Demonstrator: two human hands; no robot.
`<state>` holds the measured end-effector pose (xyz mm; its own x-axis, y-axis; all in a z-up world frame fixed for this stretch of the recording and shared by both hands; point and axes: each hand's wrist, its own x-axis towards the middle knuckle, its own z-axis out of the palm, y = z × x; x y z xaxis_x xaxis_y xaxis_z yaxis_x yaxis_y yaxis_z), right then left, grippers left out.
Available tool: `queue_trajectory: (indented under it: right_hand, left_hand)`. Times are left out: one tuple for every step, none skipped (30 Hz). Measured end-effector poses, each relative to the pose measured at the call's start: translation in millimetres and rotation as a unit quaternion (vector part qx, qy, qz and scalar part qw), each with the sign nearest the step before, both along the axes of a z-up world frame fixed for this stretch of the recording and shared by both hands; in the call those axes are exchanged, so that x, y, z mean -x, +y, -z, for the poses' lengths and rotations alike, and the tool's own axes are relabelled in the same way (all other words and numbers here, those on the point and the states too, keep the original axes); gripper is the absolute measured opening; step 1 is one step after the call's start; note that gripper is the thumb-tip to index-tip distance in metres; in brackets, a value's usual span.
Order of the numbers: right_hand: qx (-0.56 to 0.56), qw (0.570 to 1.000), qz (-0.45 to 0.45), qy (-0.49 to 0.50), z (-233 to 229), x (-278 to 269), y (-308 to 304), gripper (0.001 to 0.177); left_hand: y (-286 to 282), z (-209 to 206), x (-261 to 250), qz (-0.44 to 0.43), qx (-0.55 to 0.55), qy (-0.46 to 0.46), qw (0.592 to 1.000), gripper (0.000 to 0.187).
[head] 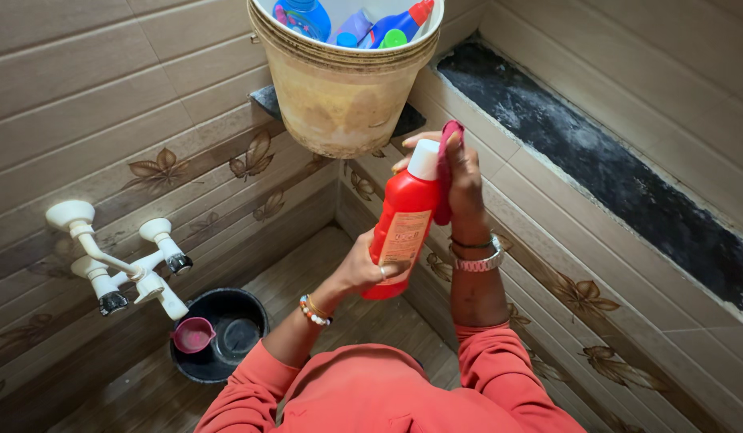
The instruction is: The person wipes a red bathroom cleaner bottle with a cloth, then places it on a bathroom shelf. They then wipe a blue Softouch fabric softener bottle and place it on the shelf as well.
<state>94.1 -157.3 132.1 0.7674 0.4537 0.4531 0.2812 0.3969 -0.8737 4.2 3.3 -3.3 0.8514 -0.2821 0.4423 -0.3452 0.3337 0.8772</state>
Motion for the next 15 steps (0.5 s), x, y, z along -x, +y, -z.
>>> queue_trajectory:
  right_hand:
    - [-0.047,0.997,-0.049,0.038,-2.5,1.9,0.2,0.067]
    - [-0.093,0.988,-0.097,0.076,-4.1,4.1,1.0,0.067]
    - [-0.138,0.973,-0.145,0.113,-5.0,6.0,2.7,0.069]
    - [-0.15,0.981,-0.108,0.055,-3.7,8.6,5.8,0.065]
    - [-0.162,0.984,-0.071,-0.005,-0.7,11.0,10.5,0.063]
    - [-0.173,0.982,-0.033,-0.063,2.1,12.4,12.6,0.065]
    - [-0.182,0.98,0.045,-0.071,5.8,13.1,14.6,0.067]
    - [-0.19,0.971,0.122,-0.08,11.2,12.9,18.6,0.07]
    - [-0.196,0.956,0.198,-0.088,16.6,12.5,20.4,0.073]
    - [-0.194,0.958,0.195,-0.083,21.8,13.1,19.5,0.073]
    - [-0.191,0.96,0.192,-0.078,26.3,14.3,17.4,0.074]
    - [-0.188,0.961,0.188,-0.074,30.1,15.8,14.7,0.075]
    - [-0.183,0.968,0.154,-0.074,33.1,17.9,11.8,0.079]
    - [-0.178,0.974,0.119,-0.074,35.3,20.6,8.9,0.082]
    - [-0.173,0.979,0.084,-0.073,36.9,24.2,6.7,0.086]
  left_hand:
    - [2.2,0.8,0.2,0.042,0.001,0.028,0.999,0.057]
    - [4.5,0.3,-0.6,0.084,0.001,0.056,0.995,0.055]
    - [5.7,-1.2,-1.7,0.125,0.002,0.084,0.989,0.053]
    - [6.4,-3.1,-1.6,0.156,0.03,0.107,0.981,0.055]
    - [7.7,-6.1,-1.8,0.186,0.057,0.13,0.972,0.056]
    - [8.3,-9.5,-2.1,0.216,0.084,0.153,0.961,0.058]
    - [8.1,-12.9,-2.3,0.208,0.089,0.161,0.961,0.058]
    - [7.7,-16.0,-2.4,0.201,0.095,0.169,0.96,0.057]
    - [6.8,-18.4,-2.4,0.193,0.102,0.177,0.96,0.057]
    - [6.2,-20.3,-2.4,0.189,0.101,0.168,0.962,0.056]
    - [5.8,-21.9,-3.1,0.185,0.1,0.159,0.965,0.056]
    - [5.6,-22.8,-3.7,0.182,0.1,0.149,0.967,0.055]
    - [4.8,-22.6,-3.2,0.18,0.099,0.144,0.968,0.055]
    - [4.2,-21.9,-2.8,0.179,0.099,0.138,0.969,0.056]
    - [3.7,-20.9,-2.9,0.178,0.098,0.133,0.97,0.057]
